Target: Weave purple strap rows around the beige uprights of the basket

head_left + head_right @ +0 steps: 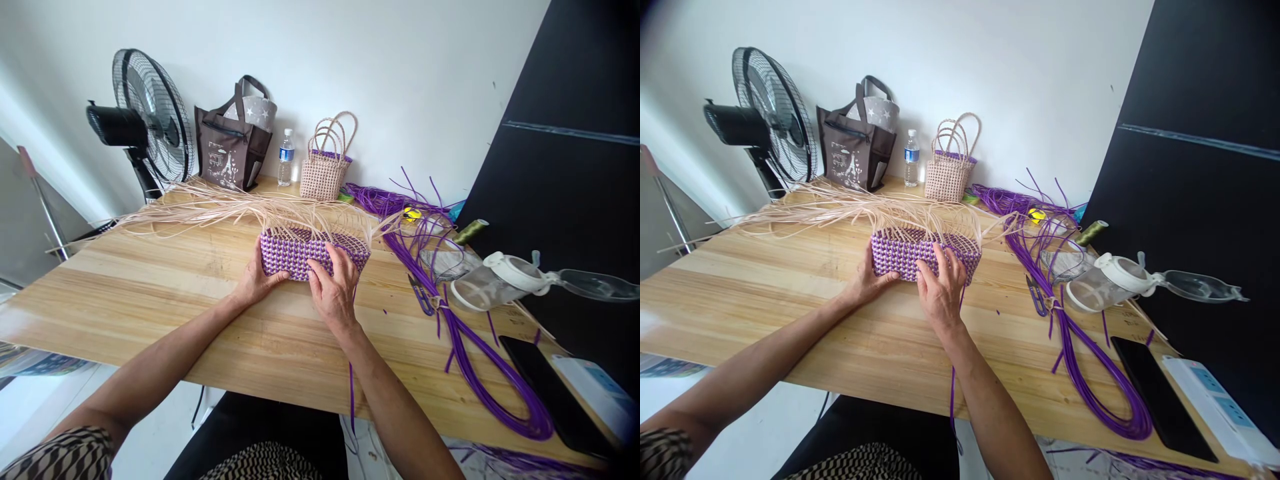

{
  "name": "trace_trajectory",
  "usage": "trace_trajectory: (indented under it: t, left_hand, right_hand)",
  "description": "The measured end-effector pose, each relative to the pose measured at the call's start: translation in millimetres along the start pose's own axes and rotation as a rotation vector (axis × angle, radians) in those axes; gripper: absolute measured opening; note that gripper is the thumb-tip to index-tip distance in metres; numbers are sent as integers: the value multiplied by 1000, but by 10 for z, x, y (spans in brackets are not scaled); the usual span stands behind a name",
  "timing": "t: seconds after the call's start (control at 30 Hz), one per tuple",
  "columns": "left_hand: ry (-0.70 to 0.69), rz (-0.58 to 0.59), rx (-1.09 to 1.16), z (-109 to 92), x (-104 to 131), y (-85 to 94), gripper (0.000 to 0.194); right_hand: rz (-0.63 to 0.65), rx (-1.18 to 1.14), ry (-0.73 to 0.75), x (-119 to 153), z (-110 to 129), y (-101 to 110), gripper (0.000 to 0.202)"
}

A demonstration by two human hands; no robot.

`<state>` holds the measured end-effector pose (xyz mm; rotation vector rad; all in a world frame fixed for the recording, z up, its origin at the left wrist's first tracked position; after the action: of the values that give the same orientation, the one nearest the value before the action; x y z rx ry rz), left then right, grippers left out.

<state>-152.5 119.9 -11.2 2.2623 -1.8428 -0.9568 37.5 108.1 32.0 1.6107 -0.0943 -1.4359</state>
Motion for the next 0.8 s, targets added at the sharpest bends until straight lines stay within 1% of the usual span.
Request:
trace_trajectory:
  t: [0.27,0.6,0.8]
  left_hand:
    - [-37,-8,-1,34,0,-1,110]
    - [-33,-7,-13,22,-4,11,112]
    - [-23,-16,-33,43,-1,14,110]
  right_hand:
    - [-20,-21,-13,7,-26,23,21]
    - [-58,-11,-55,9,-42,56,17]
    - [-88,0,-68,5,-43,74,15]
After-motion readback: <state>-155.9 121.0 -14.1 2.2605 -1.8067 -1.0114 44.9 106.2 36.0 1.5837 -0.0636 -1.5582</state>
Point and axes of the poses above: each hand's wrist, its own x-axis away from the middle knuckle, its own y-axis out of the back of the hand, z = x × y, the point moved 4 cm from there along -x, towards the middle knuckle, and after that the axes turned 2 degrees about z, right-handed, at the moved point
